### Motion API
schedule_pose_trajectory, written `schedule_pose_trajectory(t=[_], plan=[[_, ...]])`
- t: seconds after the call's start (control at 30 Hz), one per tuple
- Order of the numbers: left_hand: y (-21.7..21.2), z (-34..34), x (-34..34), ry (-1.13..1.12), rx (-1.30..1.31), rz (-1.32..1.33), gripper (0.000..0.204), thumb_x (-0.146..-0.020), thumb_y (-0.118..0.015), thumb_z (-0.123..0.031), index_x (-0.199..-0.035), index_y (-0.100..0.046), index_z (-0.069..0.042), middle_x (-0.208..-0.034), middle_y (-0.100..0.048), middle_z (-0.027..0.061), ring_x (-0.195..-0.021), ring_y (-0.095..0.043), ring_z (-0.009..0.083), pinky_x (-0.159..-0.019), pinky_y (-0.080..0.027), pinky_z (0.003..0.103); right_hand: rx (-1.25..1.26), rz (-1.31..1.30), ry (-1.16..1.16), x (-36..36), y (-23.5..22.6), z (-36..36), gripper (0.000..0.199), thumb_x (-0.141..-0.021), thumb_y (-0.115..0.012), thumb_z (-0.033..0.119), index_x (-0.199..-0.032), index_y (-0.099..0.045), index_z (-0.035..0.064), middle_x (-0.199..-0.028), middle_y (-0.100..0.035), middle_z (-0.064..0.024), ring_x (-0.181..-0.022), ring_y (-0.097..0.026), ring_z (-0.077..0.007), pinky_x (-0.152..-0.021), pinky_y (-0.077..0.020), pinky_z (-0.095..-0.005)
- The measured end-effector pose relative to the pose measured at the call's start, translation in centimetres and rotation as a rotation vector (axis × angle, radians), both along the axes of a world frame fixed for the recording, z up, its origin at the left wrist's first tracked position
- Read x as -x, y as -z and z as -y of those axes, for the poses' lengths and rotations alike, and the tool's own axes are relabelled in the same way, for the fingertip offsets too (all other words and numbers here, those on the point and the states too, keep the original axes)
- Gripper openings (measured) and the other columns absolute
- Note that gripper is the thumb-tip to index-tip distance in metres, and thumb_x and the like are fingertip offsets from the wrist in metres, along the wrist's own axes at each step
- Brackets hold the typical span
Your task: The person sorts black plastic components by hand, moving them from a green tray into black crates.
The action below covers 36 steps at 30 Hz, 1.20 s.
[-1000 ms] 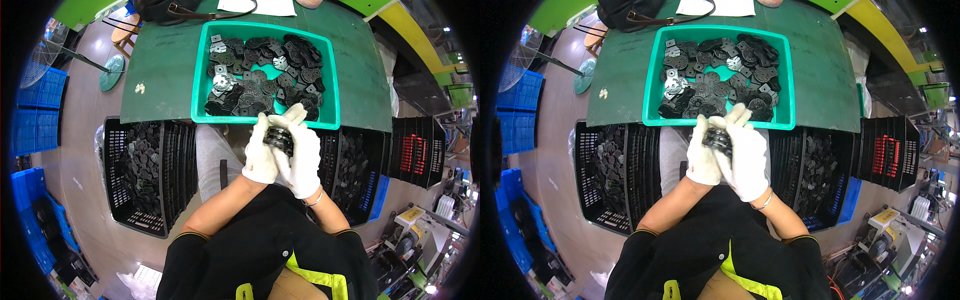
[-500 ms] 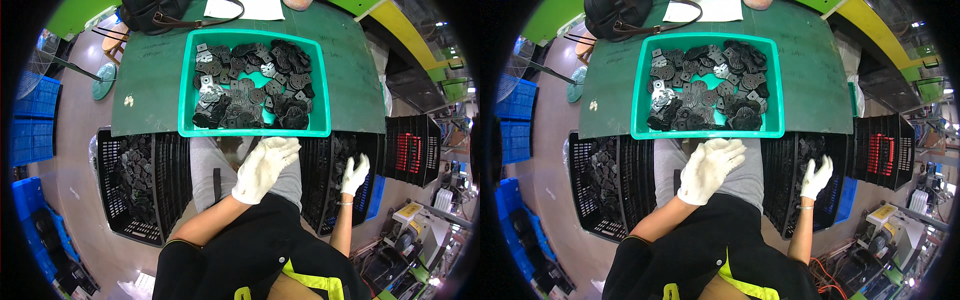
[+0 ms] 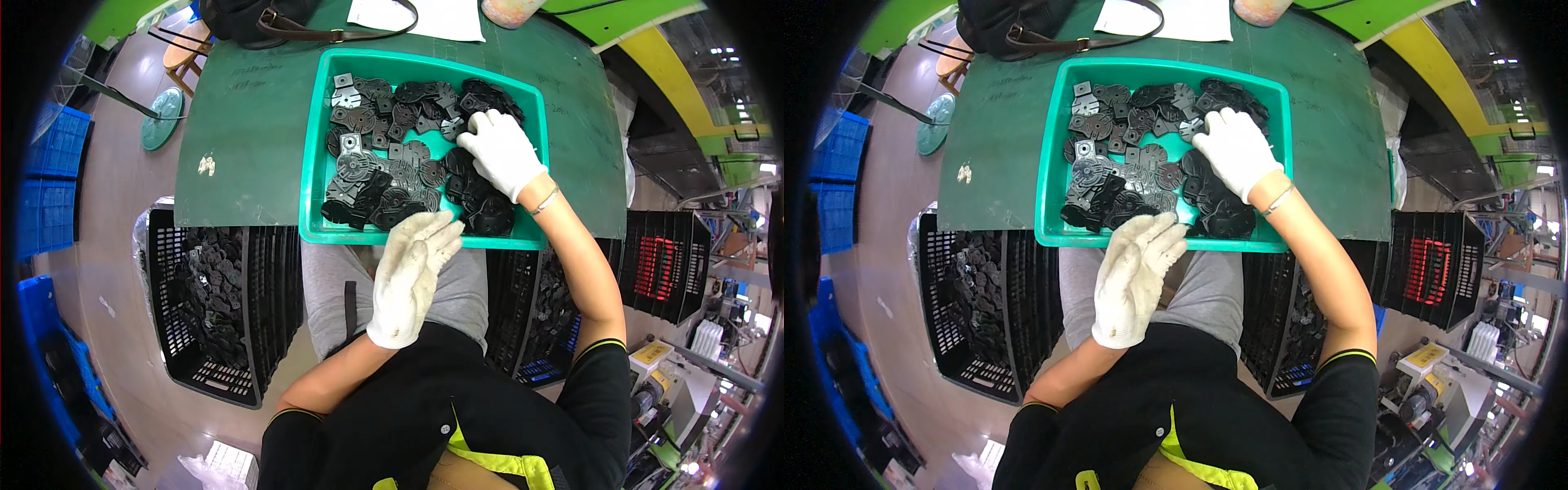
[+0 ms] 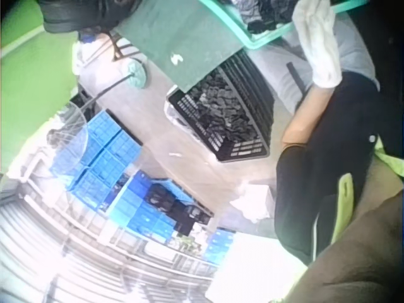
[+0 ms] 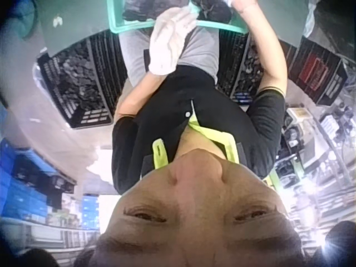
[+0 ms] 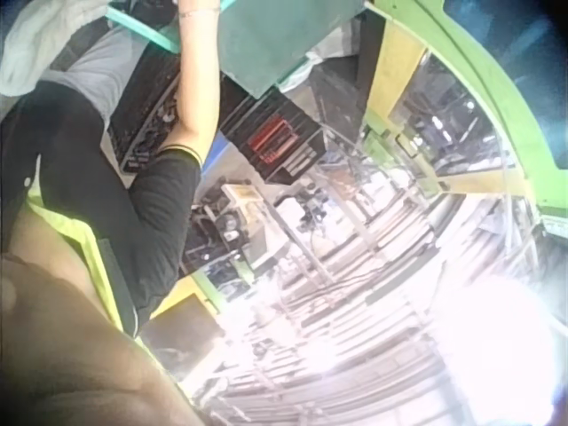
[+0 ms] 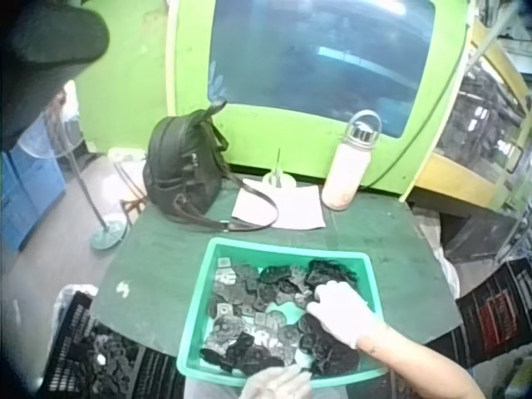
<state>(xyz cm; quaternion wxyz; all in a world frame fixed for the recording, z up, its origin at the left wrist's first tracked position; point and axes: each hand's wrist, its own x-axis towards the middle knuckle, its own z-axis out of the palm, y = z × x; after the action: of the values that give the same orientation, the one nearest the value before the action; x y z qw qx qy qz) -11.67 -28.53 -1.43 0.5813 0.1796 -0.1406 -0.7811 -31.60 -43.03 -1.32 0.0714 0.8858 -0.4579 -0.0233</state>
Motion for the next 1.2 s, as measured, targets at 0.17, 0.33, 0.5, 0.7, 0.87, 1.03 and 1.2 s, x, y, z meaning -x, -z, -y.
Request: schedule_pose_trajectory(t=[0.17, 0.33, 0.5, 0.7, 0.87, 1.03, 1.2], plan=[[-0.9, 1.0, 0.4, -0.058, -0.050, 0.039, 0.050, -0.092, -0.049, -0.005, -0.138, -0.029, -0.003, -0.142, -0.033, 0.0194, -0.133, -0.034, 0.0319, -0.109, -0.030, 0.044, -0.065, 0.416, 0.102, -1.1, -3.2, -3.5, 0.028, -0.072, -0.067, 0.022, -0.096, -0.060, 0.0083, -0.087, -0.057, -0.0113, -0.083, -0.055, -0.0284, -0.075, -0.0429, -0.0376], [-1.0, 1.2, 0.4, -0.022, -0.143, 0.060, 0.047, -0.091, -0.046, 0.005, -0.135, -0.037, -0.008, -0.140, -0.038, 0.0125, -0.129, -0.039, 0.0251, -0.102, -0.038, 0.040, -0.523, 0.642, -0.059, -4.3, -6.6, -7.8, 0.029, -0.079, -0.066, 0.030, -0.098, -0.061, 0.0082, -0.087, -0.058, -0.0107, -0.083, -0.056, -0.0300, -0.076, -0.0439, -0.0386], [-1.7, 0.5, -0.9, 0.022, -0.214, -0.037, 0.033, -0.095, -0.049, -0.011, -0.127, -0.043, -0.006, -0.129, -0.047, 0.0172, -0.123, -0.046, 0.0323, -0.096, -0.045, 0.046, -0.071, 0.410, 0.014, -0.5, -1.7, -1.4, 0.017, -0.075, -0.068, 0.018, -0.088, -0.060, 0.0118, -0.082, -0.056, -0.0066, -0.080, -0.055, -0.0255, -0.071, -0.0434, -0.0371], [-1.5, 0.7, -1.4, 0.024, -0.237, -0.031, 0.035, -0.096, -0.048, -0.011, -0.129, -0.042, -0.004, -0.125, -0.048, 0.0173, -0.122, -0.047, 0.0331, -0.097, -0.044, 0.045, 0.110, -0.046, 0.130, -2.8, 0.2, 0.3, 0.026, -0.069, -0.072, 0.023, -0.088, -0.059, 0.0096, -0.085, -0.053, -0.0061, -0.083, -0.051, -0.0239, -0.069, -0.0401, -0.0356], [-1.6, 0.8, -1.4, 0.032, -0.253, -0.019, 0.039, -0.096, -0.048, -0.012, -0.133, -0.037, -0.004, -0.131, -0.045, 0.0207, -0.122, -0.046, 0.0345, -0.097, -0.043, 0.046, 0.253, -0.268, 0.155, -2.9, 2.5, 0.4, 0.020, -0.071, -0.068, 0.023, -0.083, -0.057, 0.0104, -0.081, -0.052, -0.0061, -0.081, -0.051, -0.0224, -0.068, -0.0394, -0.0352], [-1.8, 0.8, -1.1, 0.028, -0.229, 0.033, 0.047, -0.096, -0.048, -0.016, -0.137, -0.030, -0.004, -0.134, -0.042, 0.0234, -0.123, -0.045, 0.0344, -0.098, -0.042, 0.047, 0.240, -0.168, 0.157, -3.2, 2.8, 0.8, 0.008, -0.079, -0.054, 0.016, -0.077, -0.059, 0.0099, -0.078, -0.055, -0.0067, -0.080, -0.054, -0.0227, -0.066, -0.0403, -0.0362], [-1.8, 0.7, -0.8, 0.031, -0.218, 0.017, 0.048, -0.096, -0.049, -0.015, -0.138, -0.029, -0.004, -0.135, -0.040, 0.0237, -0.125, -0.044, 0.0342, -0.099, -0.040, 0.047, 0.313, -0.123, 0.146, -3.1, 3.2, 1.5, 0.006, -0.078, -0.054, 0.014, -0.074, -0.057, 0.0109, -0.071, -0.056, -0.0067, -0.073, -0.055, -0.0227, -0.066, -0.0408, -0.0366]])
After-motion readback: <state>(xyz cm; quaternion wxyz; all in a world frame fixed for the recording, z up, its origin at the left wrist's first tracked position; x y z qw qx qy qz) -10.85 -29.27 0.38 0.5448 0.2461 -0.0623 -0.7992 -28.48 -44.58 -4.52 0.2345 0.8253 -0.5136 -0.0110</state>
